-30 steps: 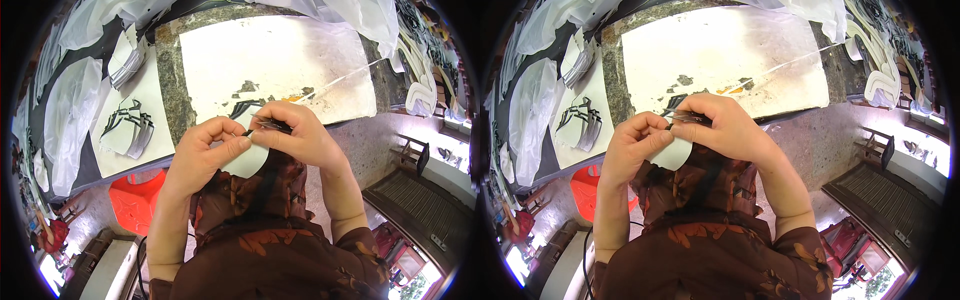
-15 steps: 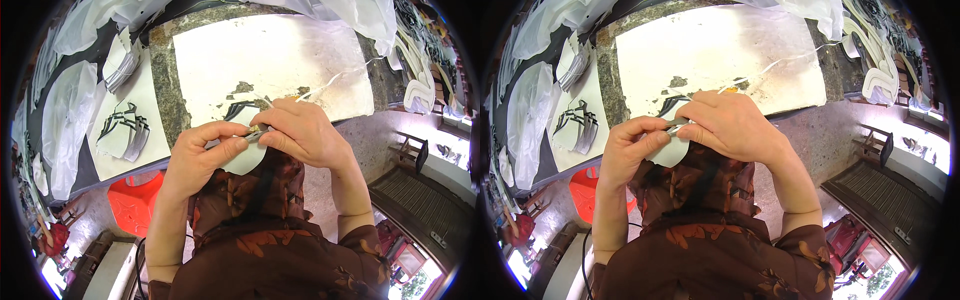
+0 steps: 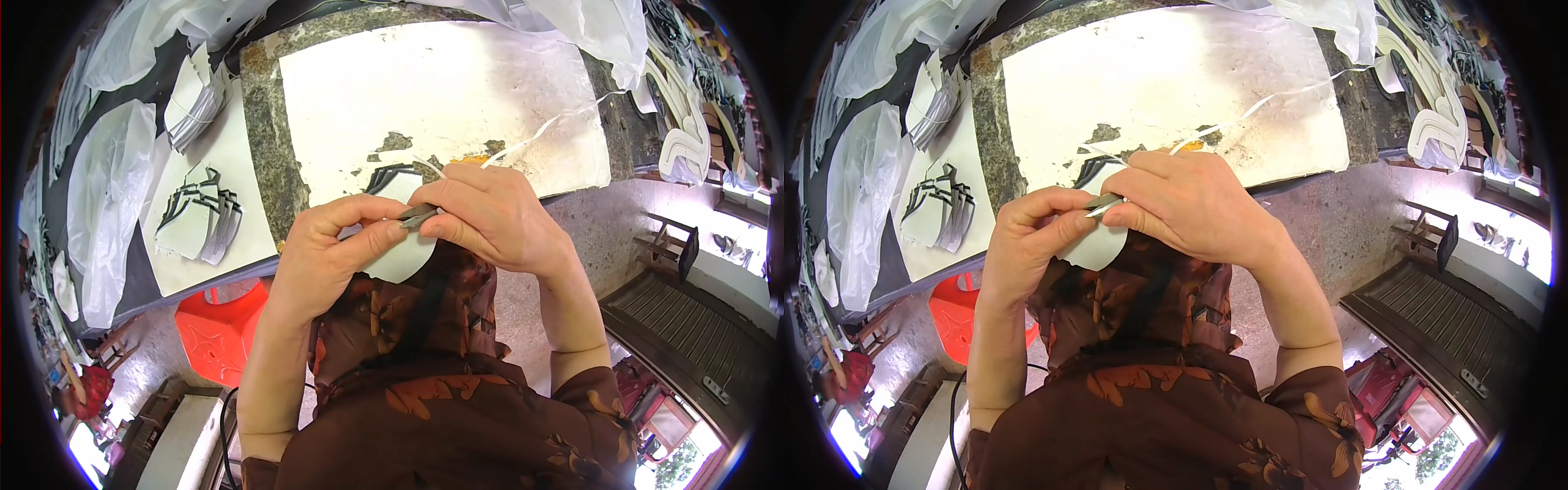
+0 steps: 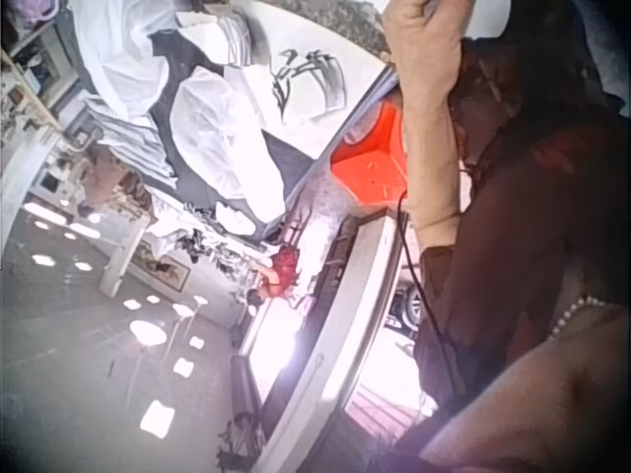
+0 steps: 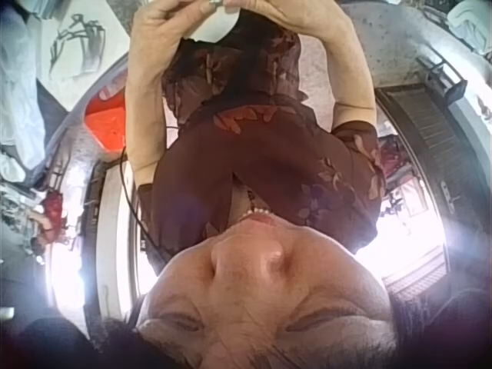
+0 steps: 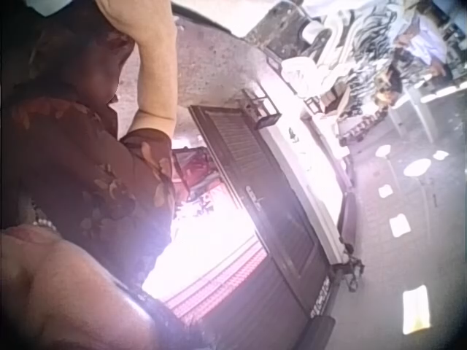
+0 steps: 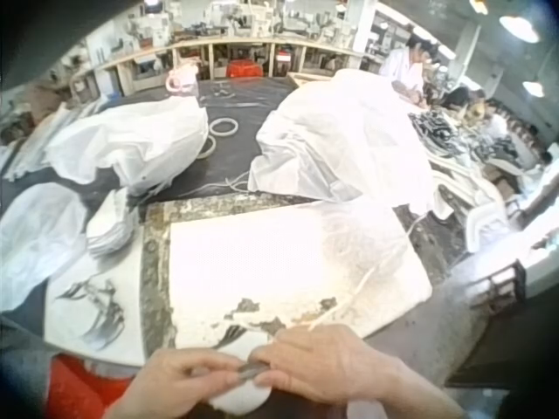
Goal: Trimming excess thread and material from shoe upper components using small scissors.
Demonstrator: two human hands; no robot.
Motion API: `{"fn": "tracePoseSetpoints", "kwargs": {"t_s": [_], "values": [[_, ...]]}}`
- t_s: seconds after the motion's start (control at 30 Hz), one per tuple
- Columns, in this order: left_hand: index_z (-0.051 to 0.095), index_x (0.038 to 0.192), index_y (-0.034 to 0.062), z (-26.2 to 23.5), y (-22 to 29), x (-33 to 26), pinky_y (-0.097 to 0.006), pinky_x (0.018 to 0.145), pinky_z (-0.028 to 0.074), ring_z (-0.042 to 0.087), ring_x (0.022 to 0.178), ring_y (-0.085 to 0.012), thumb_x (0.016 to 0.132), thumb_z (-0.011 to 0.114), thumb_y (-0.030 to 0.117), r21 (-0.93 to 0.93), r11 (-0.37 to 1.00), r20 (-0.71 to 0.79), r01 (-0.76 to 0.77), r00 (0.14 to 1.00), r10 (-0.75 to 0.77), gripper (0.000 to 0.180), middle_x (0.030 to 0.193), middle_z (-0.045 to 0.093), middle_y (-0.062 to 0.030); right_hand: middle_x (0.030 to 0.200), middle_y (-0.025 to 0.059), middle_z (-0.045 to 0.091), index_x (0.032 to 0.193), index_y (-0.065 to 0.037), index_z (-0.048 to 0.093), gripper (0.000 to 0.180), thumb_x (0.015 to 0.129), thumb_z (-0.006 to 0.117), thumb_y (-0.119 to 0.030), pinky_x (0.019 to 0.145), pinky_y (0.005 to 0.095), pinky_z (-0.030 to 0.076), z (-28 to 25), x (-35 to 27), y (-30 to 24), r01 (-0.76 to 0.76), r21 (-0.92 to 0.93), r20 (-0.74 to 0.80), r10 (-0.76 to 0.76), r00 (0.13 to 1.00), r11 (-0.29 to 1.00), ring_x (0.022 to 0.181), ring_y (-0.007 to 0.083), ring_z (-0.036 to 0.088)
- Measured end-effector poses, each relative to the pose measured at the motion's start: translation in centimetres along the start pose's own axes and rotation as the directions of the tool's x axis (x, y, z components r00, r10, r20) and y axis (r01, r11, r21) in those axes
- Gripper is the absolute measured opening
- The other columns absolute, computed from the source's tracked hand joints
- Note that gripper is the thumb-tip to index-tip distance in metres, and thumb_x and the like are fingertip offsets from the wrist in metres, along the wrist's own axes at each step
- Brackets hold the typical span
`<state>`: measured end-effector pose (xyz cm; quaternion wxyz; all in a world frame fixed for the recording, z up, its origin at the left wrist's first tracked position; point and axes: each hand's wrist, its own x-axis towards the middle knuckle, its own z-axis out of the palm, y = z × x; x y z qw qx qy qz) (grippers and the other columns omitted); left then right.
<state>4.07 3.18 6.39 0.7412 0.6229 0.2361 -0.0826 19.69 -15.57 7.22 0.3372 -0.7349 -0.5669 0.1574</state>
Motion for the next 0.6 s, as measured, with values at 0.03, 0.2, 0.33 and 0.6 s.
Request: {"fn": "tracePoseSetpoints", "kwargs": {"t_s": [0.03,0.2,0.33,0.6], "values": [[0.079,0.111,0.0017,0.0,-0.2,0.0,-0.021,0.067,0.043,0.055,0.077,-0.0032,0.098,0.077,0.014,-0.001,1.0,-0.001,0.0,1.0,0.0,0.019,0.086,0.069,0.0038,0.083,0.0062,0.062,0.101,-0.011,0.069,0.029,0.098,0.068,-0.041,0.065,0.0413,0.051,0.1,0.0,0.0,0.0,-0.001,-0.003,0.0,1.0,1.0,0.077,0.0292,0.066],[0.077,0.111,-0.0004,-0.1,0.0,0.1,-0.023,0.076,0.054,0.067,0.085,-0.0075,0.096,0.077,0.005,0.016,1.0,0.004,-0.019,1.0,0.019,0.016,0.094,0.075,-0.0016,0.086,0.0078,0.067,0.102,-0.007,0.071,0.027,0.101,0.068,-0.033,0.068,0.0376,0.051,0.8,-0.3,0.8,-0.071,0.106,-0.08,0.08,0.994,0.992,0.078,0.0256,0.065],[0.077,0.111,-0.0006,-0.3,-0.1,0.1,-0.023,0.076,0.054,0.067,0.084,-0.0077,0.096,0.077,0.005,0.01,0.999,0.0,-0.033,0.999,0.033,0.016,0.094,0.074,-0.0014,0.088,0.0045,0.067,0.102,0.0,0.071,0.022,0.098,0.072,-0.022,0.072,0.03,0.048,0.2,-0.1,0.4,-0.236,0.549,-0.046,0.311,0.949,0.802,0.08,0.012,0.061],[0.073,0.127,0.0077,-1.3,0.7,-0.4,-0.021,0.081,0.048,0.06,0.091,-0.0059,0.104,0.07,0.024,-0.205,0.978,0.028,0.039,0.999,-0.034,0.029,0.096,0.071,-0.0017,0.079,-0.0008,0.063,0.094,-0.003,0.072,0.027,0.09,0.08,-0.029,0.069,0.0263,0.044,1.3,0.9,-1.0,-0.479,0.691,0.215,0.479,0.851,0.541,0.074,0.0085,0.052]]}}
